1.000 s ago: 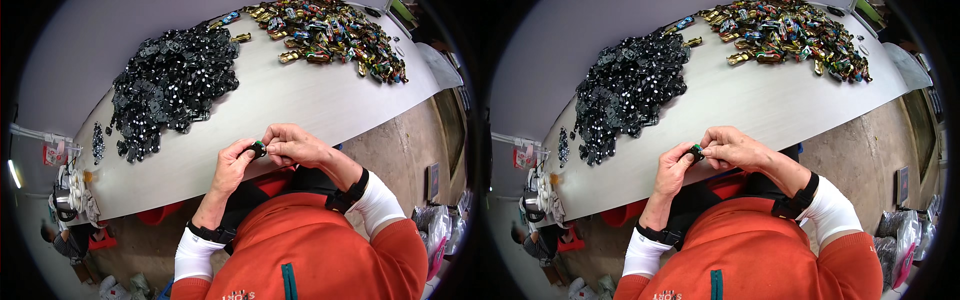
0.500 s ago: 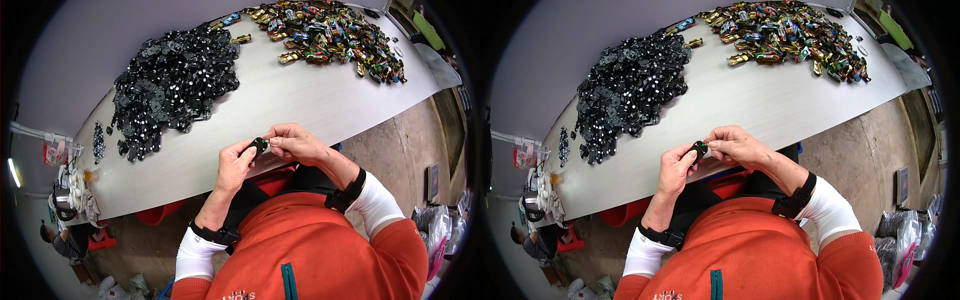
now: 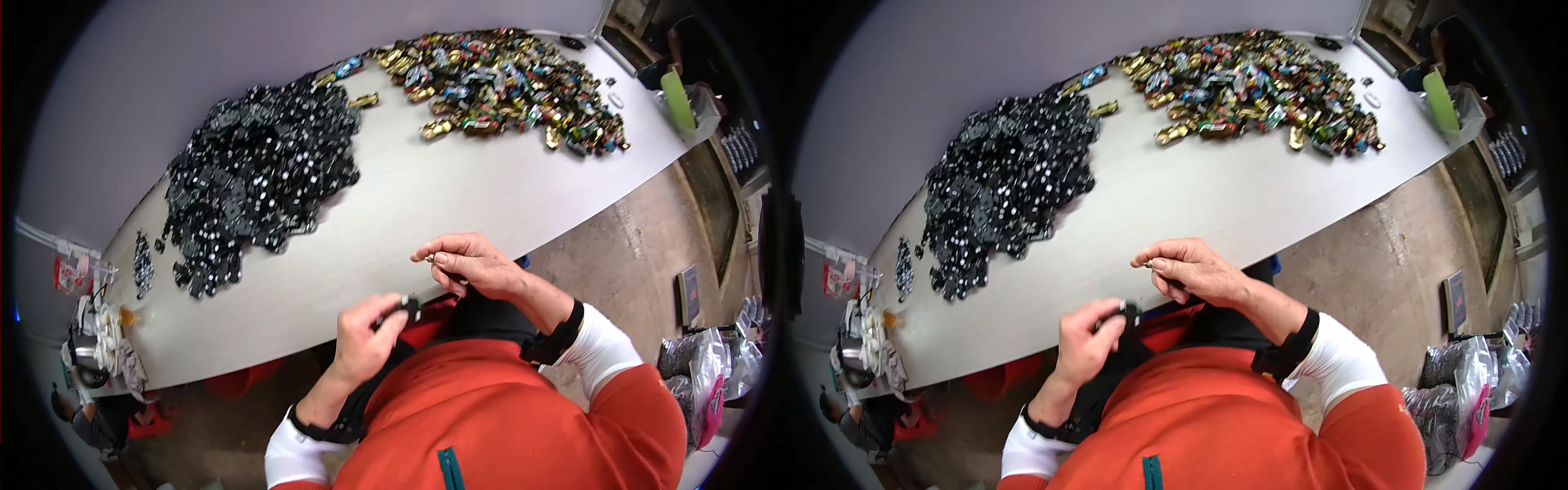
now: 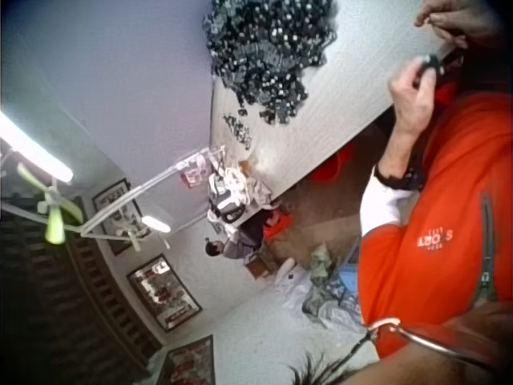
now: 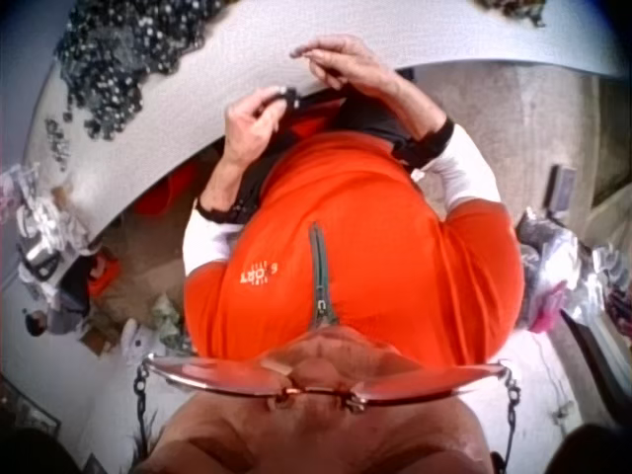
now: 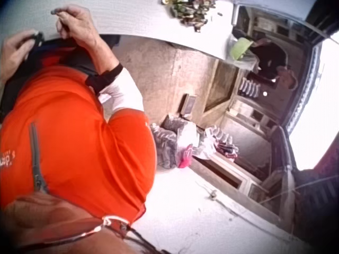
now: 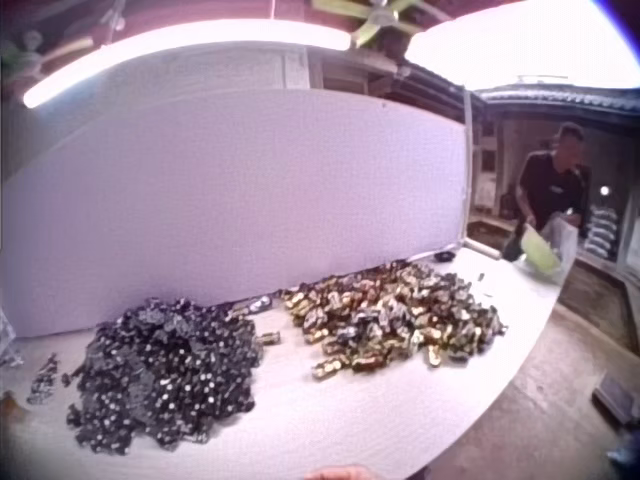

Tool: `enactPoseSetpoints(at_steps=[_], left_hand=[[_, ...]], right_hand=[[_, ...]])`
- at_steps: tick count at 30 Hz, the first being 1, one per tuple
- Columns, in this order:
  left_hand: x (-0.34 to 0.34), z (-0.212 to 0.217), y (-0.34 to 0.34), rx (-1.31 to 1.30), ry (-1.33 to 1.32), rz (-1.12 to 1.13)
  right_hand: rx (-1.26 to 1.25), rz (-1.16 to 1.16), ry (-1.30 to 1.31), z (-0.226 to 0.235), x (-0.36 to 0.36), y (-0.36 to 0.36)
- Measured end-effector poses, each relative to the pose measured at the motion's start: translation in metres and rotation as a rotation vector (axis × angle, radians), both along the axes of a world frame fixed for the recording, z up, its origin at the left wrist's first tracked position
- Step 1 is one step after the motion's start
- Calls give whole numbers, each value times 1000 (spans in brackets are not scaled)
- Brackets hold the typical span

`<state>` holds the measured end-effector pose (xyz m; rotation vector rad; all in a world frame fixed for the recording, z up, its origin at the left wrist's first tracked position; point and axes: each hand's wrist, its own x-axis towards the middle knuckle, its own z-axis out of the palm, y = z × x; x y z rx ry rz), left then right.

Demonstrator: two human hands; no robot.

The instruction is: The person assembles small toy cars by hand at a white table. They pick up a black car chassis and a colored body, fit the two parts together, and place the completed car on the table. This process is repeated continuously with different colored bodies.

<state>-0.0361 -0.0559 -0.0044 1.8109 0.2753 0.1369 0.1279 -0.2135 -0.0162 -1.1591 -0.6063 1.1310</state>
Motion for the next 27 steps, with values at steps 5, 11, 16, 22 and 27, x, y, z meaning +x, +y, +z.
enactPoseSetpoints(at_steps=[5,11,16,22,27], left_hand=[[-17,-88,-2,63,447,-236],[10,-163,3,584,-19,-184],[-44,-100,-1,604,87,-374],[-36,5,61,431,-53,23],[0,-2,145,937,-70,418]], right_hand=[[-111,-543,-231,4,62,-11],[-376,-773,-1350,-5,140,-5],[-723,-665,-1654,3,188,16],[-640,-524,-1921,-4,189,4],[-593,-560,-1803,-15,186,15]])
